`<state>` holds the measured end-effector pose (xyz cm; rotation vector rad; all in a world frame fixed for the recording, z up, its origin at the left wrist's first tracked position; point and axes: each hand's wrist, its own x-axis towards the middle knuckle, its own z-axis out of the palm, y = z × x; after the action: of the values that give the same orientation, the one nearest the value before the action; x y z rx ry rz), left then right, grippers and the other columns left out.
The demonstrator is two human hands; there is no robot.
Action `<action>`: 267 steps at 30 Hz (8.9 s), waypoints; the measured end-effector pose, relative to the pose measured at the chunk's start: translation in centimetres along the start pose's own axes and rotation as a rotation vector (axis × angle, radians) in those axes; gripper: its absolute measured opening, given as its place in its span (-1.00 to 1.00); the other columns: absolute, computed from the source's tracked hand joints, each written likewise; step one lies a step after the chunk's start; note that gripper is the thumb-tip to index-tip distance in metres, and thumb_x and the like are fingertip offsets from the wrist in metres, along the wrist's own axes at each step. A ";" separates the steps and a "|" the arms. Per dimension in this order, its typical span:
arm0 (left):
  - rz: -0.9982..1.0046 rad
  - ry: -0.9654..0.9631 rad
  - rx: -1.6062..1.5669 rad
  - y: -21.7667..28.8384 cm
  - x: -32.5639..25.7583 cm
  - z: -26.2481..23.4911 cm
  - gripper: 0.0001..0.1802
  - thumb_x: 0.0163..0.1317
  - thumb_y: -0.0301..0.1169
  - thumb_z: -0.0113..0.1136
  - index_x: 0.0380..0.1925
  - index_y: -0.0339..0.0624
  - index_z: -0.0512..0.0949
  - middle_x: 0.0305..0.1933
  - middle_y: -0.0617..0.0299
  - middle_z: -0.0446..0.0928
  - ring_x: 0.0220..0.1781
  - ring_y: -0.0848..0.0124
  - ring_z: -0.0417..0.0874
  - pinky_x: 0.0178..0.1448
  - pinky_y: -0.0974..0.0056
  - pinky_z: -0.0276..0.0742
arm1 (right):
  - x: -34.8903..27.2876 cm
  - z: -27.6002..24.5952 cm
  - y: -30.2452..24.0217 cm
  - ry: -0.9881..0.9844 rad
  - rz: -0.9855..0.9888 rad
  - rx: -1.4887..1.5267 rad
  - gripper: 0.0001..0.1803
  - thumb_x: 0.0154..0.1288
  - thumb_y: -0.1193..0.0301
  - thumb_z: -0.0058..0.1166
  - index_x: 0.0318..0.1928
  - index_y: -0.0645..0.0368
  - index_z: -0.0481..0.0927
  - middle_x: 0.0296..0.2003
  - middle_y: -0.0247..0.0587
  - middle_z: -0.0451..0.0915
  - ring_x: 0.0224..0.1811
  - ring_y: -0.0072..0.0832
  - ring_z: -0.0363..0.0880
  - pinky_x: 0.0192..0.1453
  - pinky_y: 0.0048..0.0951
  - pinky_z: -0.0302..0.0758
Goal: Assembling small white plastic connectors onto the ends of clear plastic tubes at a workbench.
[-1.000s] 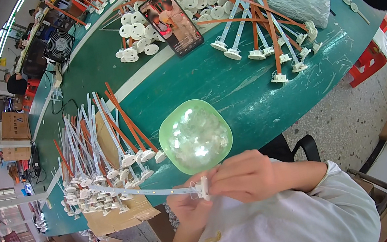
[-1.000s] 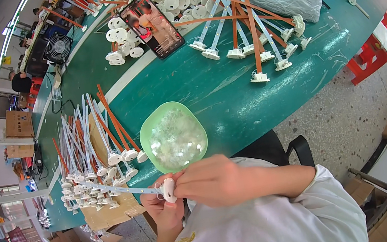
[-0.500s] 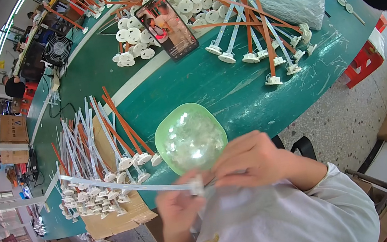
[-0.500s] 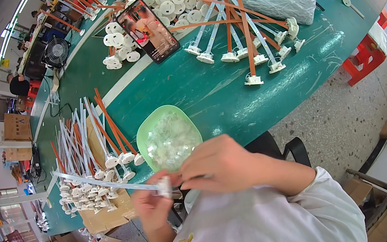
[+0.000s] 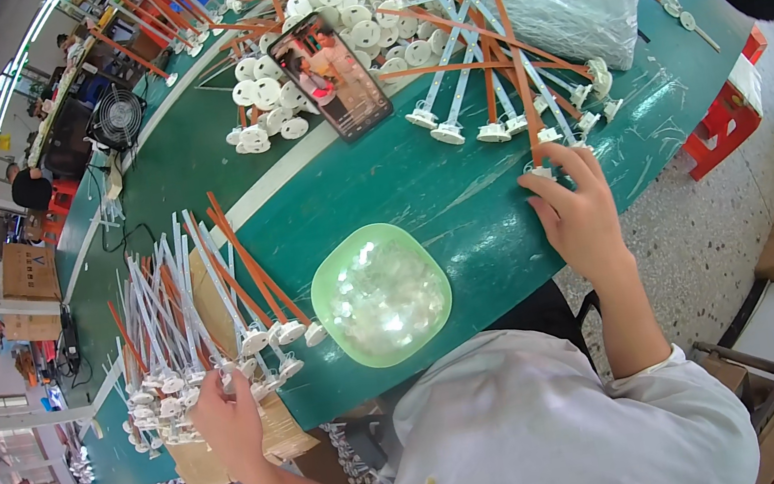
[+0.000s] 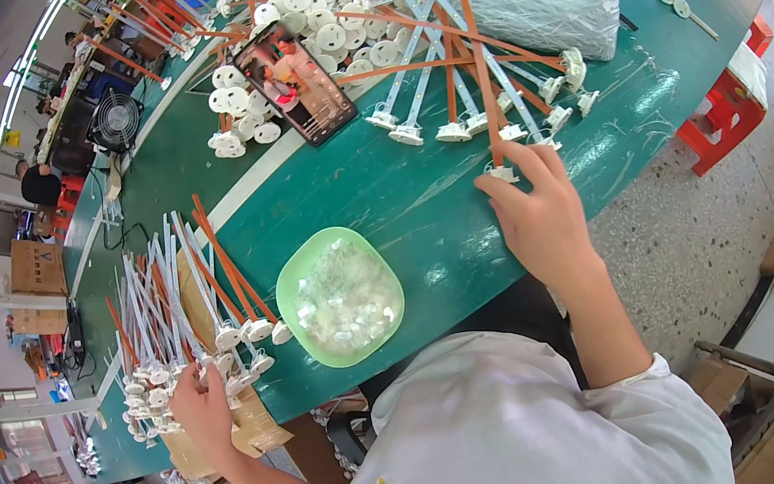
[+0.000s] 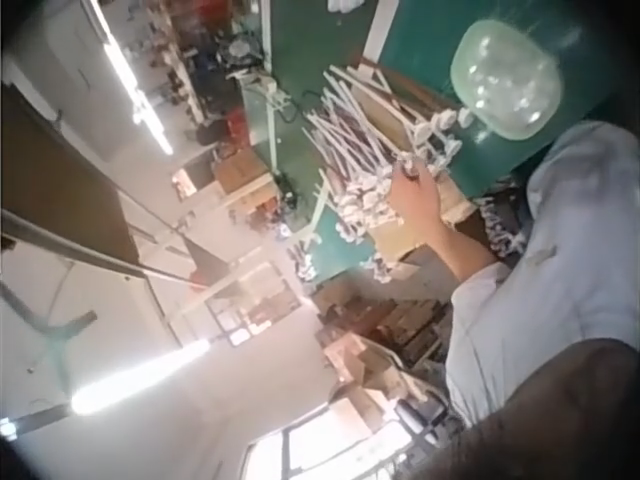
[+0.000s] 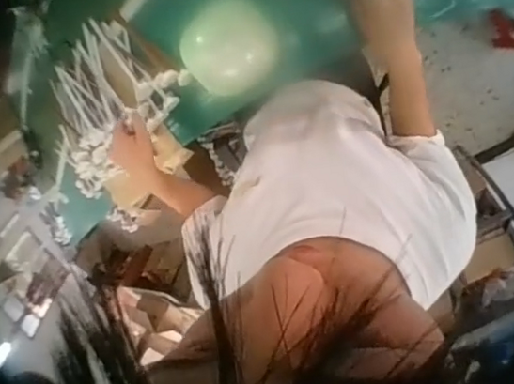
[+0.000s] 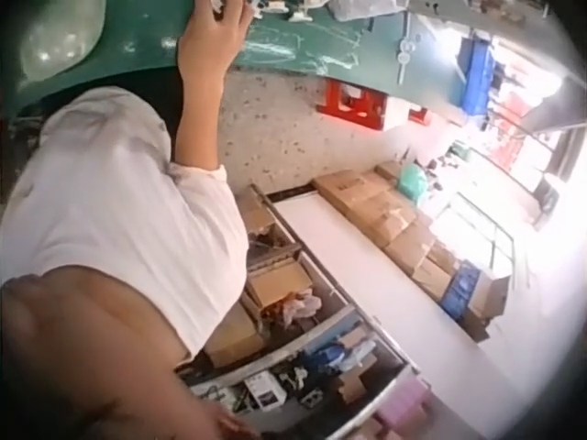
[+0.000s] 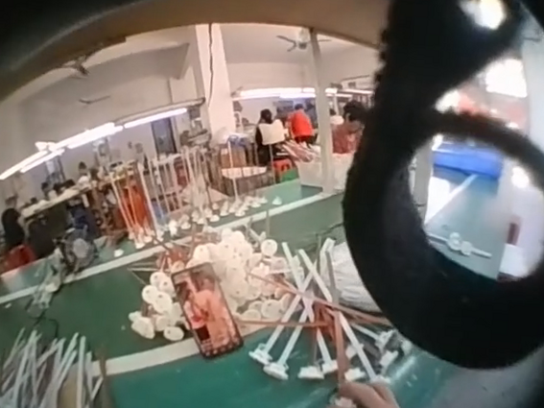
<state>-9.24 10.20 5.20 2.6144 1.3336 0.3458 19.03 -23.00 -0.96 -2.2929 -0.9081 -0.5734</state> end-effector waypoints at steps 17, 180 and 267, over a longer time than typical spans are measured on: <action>0.108 0.384 -0.257 4.0 -3.4 0.5 -0.68 0.12 -0.35 0.39 -0.14 -0.27 0.66 -0.53 0.19 0.57 -0.53 0.32 0.54 -0.38 0.19 0.42 | -0.8 0.0 -3.4 0.202 -0.070 0.515 -0.69 0.03 0.64 0.41 -0.22 0.26 0.56 -0.18 -0.06 0.59 -0.29 -0.38 0.66 -0.20 -0.49 0.59; 0.040 -0.340 -1.906 10.5 -9.7 5.7 -0.54 0.25 -0.48 0.29 0.12 -0.45 0.49 0.11 -0.13 0.59 0.20 -0.05 0.60 0.31 -0.01 0.47 | -2.2 2.7 -12.7 0.077 -0.461 1.033 -0.77 -0.03 0.71 0.22 -0.28 0.35 0.59 -0.37 -0.09 0.63 -0.49 -0.33 0.63 -0.46 -0.46 0.58; 0.805 -0.582 -1.104 13.0 -7.0 6.4 -0.58 0.17 -0.42 0.29 0.03 -0.37 0.57 -0.05 -0.03 0.66 -0.02 0.08 0.71 0.08 0.18 0.59 | -0.7 -1.4 -8.4 -0.442 0.459 1.500 -0.82 0.27 0.59 0.18 -0.12 0.38 0.67 -0.42 -0.11 0.73 -0.37 -0.48 0.71 -0.19 -0.47 0.61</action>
<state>-1.37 -3.41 1.69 1.8590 -0.1749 0.2614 12.24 -19.36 2.76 -1.0972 -0.5691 0.6811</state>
